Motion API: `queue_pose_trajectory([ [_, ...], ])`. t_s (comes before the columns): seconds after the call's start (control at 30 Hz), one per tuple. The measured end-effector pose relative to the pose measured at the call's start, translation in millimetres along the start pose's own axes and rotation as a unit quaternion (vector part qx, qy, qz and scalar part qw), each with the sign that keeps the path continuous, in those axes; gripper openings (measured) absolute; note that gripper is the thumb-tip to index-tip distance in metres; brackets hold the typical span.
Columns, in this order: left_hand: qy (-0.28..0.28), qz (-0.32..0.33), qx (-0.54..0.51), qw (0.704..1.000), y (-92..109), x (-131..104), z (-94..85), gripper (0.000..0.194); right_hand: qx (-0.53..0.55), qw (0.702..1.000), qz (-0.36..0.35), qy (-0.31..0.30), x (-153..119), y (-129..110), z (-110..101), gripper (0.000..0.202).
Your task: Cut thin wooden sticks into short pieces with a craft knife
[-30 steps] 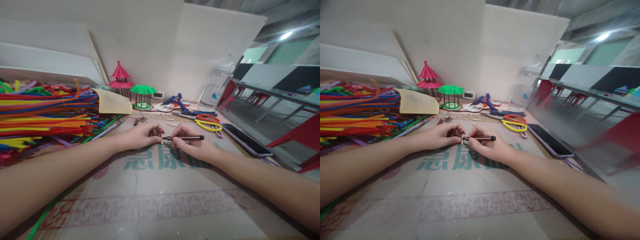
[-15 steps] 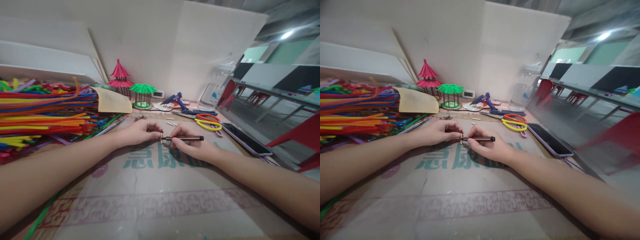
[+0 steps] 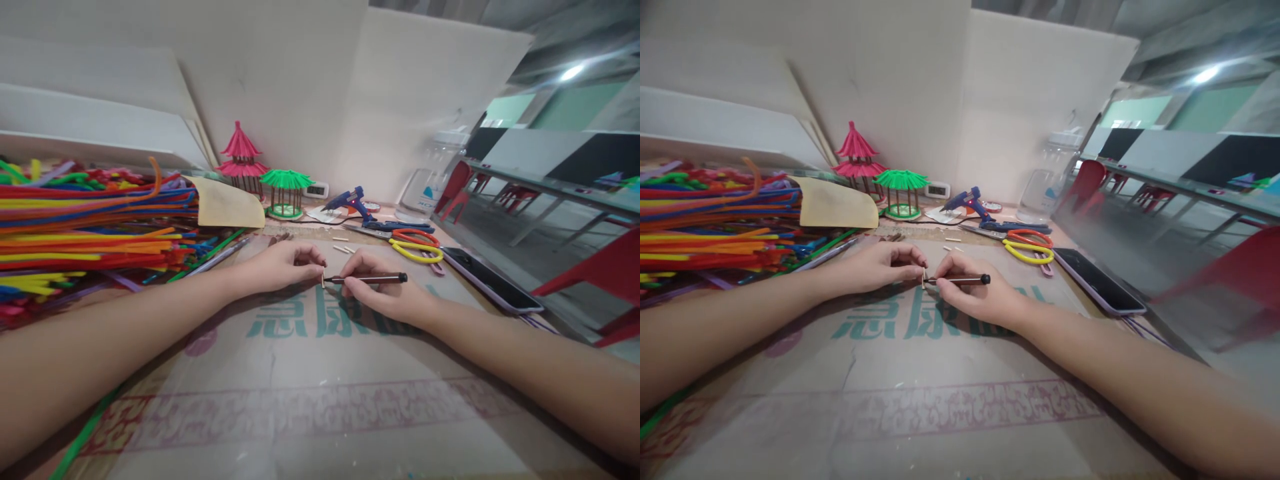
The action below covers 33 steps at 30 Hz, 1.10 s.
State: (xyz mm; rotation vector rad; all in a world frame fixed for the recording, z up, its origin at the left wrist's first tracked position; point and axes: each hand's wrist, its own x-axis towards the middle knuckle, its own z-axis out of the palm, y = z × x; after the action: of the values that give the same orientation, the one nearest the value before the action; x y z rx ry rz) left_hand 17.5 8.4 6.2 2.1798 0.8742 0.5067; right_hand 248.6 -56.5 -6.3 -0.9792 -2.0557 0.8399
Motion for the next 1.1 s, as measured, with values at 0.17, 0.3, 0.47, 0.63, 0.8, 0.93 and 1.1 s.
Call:
queue_pose_trajectory([
  [0.17,0.001,-0.012,0.01,1.0,1.3,-0.7,0.1,0.019,0.006,1.0,-0.002,-0.002,0.7,2.9,1.2,0.009],
  [0.3,-0.003,-0.018,0.006,1.0,2.0,-0.4,0.2,0.019,0.007,1.0,-0.012,-0.021,1.8,-0.4,0.7,0.007],
  [0.47,-0.004,-0.018,0.007,1.0,2.5,-0.8,-0.2,0.019,-0.008,0.999,-0.034,-0.008,1.1,-2.9,0.1,0.004],
  [0.63,-0.005,-0.011,0.009,1.0,1.7,-1.1,-0.1,0.021,-0.022,0.999,-0.028,0.006,0.5,0.6,0.3,0.006],
  [0.8,-0.003,-0.025,0.003,1.0,0.2,0.0,1.1,0.023,-0.005,0.999,-0.041,-0.014,2.7,-1.5,0.4,0.003],
  [0.93,-0.003,-0.025,0.001,1.0,0.0,0.5,1.0,0.022,-0.019,0.998,-0.066,-0.002,3.0,-3.9,-0.2,0.002],
  [1.1,-0.003,-0.023,0.0,1.0,1.0,-0.2,0.4,0.021,-0.022,0.997,-0.076,-0.003,2.3,-2.3,0.2,0.003],
])
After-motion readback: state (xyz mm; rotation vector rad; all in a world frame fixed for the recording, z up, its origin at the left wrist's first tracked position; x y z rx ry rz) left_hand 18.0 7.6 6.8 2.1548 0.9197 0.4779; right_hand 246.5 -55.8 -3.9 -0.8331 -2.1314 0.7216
